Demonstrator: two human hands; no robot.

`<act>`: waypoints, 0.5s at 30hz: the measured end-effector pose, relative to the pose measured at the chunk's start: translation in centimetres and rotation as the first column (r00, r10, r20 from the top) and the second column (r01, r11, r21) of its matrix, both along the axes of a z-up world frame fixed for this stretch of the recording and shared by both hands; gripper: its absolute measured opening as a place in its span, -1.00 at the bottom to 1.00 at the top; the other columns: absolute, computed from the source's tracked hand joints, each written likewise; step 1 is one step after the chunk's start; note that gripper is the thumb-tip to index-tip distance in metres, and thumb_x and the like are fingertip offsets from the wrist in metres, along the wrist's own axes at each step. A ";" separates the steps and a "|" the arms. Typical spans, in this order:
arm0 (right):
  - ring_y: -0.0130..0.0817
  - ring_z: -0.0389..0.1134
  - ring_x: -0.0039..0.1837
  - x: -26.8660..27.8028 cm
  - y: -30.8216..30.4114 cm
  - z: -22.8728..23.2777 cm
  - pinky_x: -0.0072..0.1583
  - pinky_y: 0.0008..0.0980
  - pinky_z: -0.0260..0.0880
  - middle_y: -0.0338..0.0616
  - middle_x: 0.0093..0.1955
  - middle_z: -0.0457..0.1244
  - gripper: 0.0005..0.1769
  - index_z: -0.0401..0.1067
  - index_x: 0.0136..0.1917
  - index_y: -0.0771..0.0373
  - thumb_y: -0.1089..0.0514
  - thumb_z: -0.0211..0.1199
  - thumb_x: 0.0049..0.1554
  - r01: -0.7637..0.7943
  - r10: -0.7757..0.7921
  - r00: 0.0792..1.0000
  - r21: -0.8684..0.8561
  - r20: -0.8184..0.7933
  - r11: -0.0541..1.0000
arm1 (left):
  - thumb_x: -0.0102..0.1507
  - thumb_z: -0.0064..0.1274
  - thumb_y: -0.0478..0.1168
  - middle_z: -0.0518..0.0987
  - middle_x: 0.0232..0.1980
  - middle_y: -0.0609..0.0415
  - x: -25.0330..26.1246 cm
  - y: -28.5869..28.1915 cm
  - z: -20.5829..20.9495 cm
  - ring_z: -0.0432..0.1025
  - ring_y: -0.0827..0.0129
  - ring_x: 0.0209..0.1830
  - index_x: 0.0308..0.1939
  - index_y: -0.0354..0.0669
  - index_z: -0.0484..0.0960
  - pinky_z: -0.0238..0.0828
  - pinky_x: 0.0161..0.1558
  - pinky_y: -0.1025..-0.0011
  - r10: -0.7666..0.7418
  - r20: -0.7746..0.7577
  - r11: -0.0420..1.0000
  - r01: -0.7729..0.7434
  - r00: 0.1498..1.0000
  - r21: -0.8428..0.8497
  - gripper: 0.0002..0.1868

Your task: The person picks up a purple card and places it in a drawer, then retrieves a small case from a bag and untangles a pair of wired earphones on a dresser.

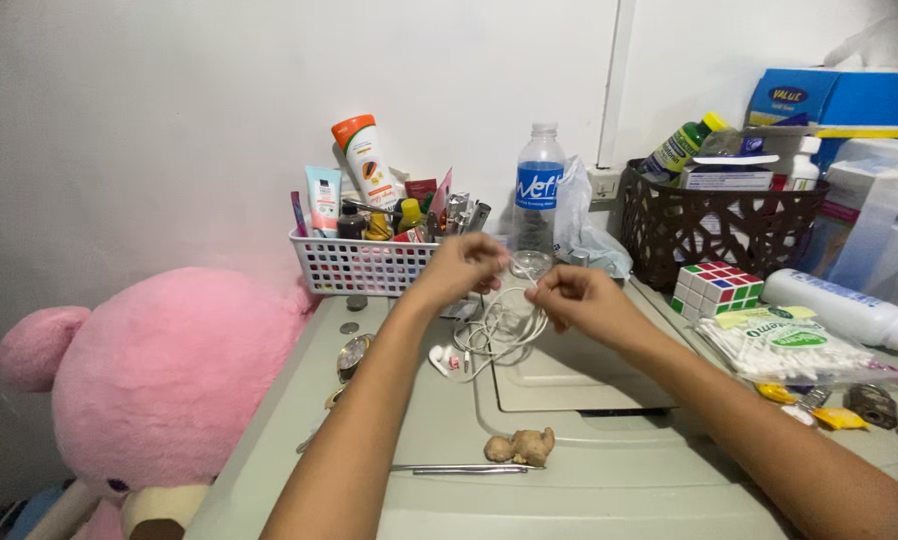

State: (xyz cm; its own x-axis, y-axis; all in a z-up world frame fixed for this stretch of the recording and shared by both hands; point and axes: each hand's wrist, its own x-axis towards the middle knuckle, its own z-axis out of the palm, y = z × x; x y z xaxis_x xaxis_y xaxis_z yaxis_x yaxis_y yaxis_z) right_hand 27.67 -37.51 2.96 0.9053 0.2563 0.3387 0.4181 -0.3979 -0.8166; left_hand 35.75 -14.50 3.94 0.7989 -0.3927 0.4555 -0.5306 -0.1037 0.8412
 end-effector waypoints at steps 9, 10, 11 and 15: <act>-0.57 0.50 -0.08 -1.6 0.4 1.8 -0.04 -0.53 0.51 -0.22 -0.01 0.45 -0.70 0.41 0.13 0.28 0.22 0.25 0.11 -0.151 0.164 0.986 0.271 -0.023 0.950 | 0.19 0.24 0.04 0.62 -0.12 0.08 -2.0 -0.5 1.8 0.50 0.56 -0.39 0.09 -0.11 0.51 0.46 -0.40 0.46 0.083 0.058 0.992 -0.088 0.995 0.086 -0.50; -0.57 0.44 -0.13 -1.9 0.3 1.9 -0.11 -0.54 0.43 -0.22 -0.05 0.43 -0.65 0.40 0.18 0.24 0.24 0.24 0.10 -0.139 0.144 0.990 0.227 -0.006 0.964 | 0.21 0.26 0.07 0.65 -0.15 0.08 -1.9 -0.8 1.2 0.51 0.58 -0.34 0.09 -0.11 0.55 0.49 -0.32 0.49 -0.041 0.103 0.991 0.027 0.994 0.134 -0.50; -0.58 0.38 -0.19 -2.2 0.3 1.9 -0.18 -0.54 0.35 -0.23 -0.08 0.41 -0.60 0.39 0.23 0.20 0.25 0.24 0.09 -0.126 0.126 0.992 0.182 0.012 0.975 | 0.22 0.28 0.11 0.68 -0.19 0.08 -1.9 -1.0 0.7 0.52 0.60 -0.29 0.09 -0.12 0.59 0.51 -0.24 0.52 -0.166 0.142 0.973 0.138 0.976 0.187 -0.49; -0.59 0.11 -0.31 -2.9 0.3 2.8 -0.33 -0.55 0.03 -0.20 -0.16 0.30 -0.58 0.39 0.31 0.16 0.19 0.30 0.18 -0.093 0.108 0.993 0.214 -0.057 0.972 | 0.13 0.33 0.14 0.64 -0.40 0.12 -2.0 -0.2 0.7 0.40 0.49 -0.48 -0.27 -0.22 0.75 0.33 -0.41 0.39 -0.068 0.055 0.964 0.051 0.996 0.262 -0.54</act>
